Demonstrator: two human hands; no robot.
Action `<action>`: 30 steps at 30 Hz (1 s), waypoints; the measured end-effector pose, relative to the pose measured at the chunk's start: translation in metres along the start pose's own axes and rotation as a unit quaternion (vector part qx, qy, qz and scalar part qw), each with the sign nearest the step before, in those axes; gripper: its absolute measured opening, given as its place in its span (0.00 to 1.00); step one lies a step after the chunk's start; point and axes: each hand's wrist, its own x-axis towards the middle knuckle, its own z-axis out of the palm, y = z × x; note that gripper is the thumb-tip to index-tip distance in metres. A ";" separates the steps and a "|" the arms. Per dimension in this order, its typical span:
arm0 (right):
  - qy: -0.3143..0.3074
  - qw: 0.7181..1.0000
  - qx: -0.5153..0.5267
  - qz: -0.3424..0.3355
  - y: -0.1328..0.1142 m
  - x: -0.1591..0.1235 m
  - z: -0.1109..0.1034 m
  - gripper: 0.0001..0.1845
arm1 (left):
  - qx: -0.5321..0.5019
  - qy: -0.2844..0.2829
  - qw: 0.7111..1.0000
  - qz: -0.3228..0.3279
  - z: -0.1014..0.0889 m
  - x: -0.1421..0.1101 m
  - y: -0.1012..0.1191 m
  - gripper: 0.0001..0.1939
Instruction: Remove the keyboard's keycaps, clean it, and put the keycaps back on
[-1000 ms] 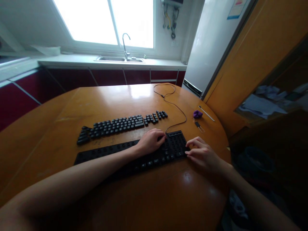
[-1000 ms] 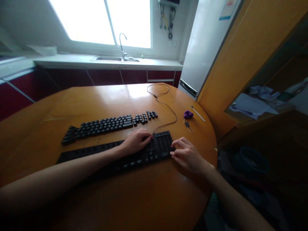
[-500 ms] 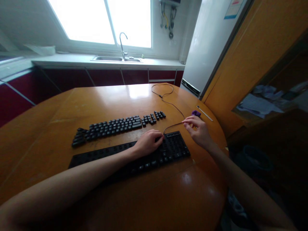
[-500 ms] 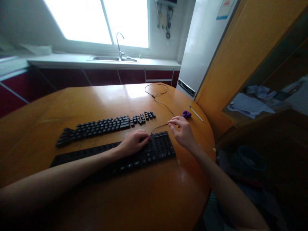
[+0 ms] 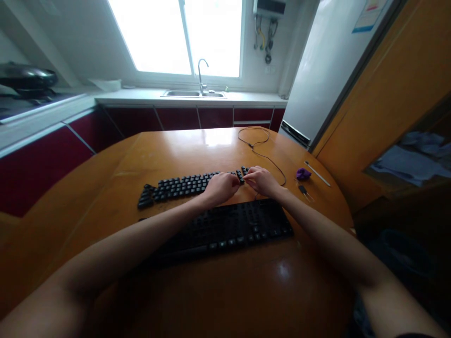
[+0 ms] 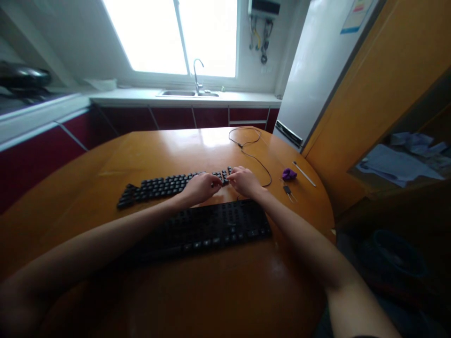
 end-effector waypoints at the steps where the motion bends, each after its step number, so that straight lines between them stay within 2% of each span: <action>1: -0.008 1.000 -0.014 -0.001 0.000 0.004 0.002 0.11 | 0.039 0.023 0.999 -0.012 -0.001 0.004 -0.005 0.10; 4: -0.026 0.999 -0.044 -0.005 -0.002 0.010 0.007 0.12 | 0.092 0.053 0.994 -0.005 0.001 0.010 -0.016 0.09; 8: -0.025 0.999 -0.043 -0.012 0.001 0.008 0.009 0.11 | 0.078 0.067 0.994 0.031 0.011 0.012 -0.016 0.08; 15: -0.008 0.998 0.041 -0.055 0.011 -0.001 0.014 0.08 | 0.064 0.072 0.993 0.074 0.023 0.014 -0.013 0.06; 20: 0.007 0.994 0.098 -0.037 0.017 -0.008 0.011 0.05 | 0.045 0.065 0.995 0.067 0.026 0.015 -0.006 0.08; 23: 0.067 0.985 0.158 -0.017 0.017 -0.031 -0.008 0.04 | -0.027 0.076 0.995 0.058 0.024 0.004 0.012 0.07; 26: 0.110 0.970 0.217 -0.011 0.011 -0.071 -0.031 0.03 | -0.123 0.050 0.987 0.094 0.020 -0.018 0.040 0.06; 30: 0.093 0.964 0.248 -0.017 -0.006 -0.128 -0.045 0.04 | -0.168 -0.009 0.976 0.139 0.022 -0.047 0.071 0.04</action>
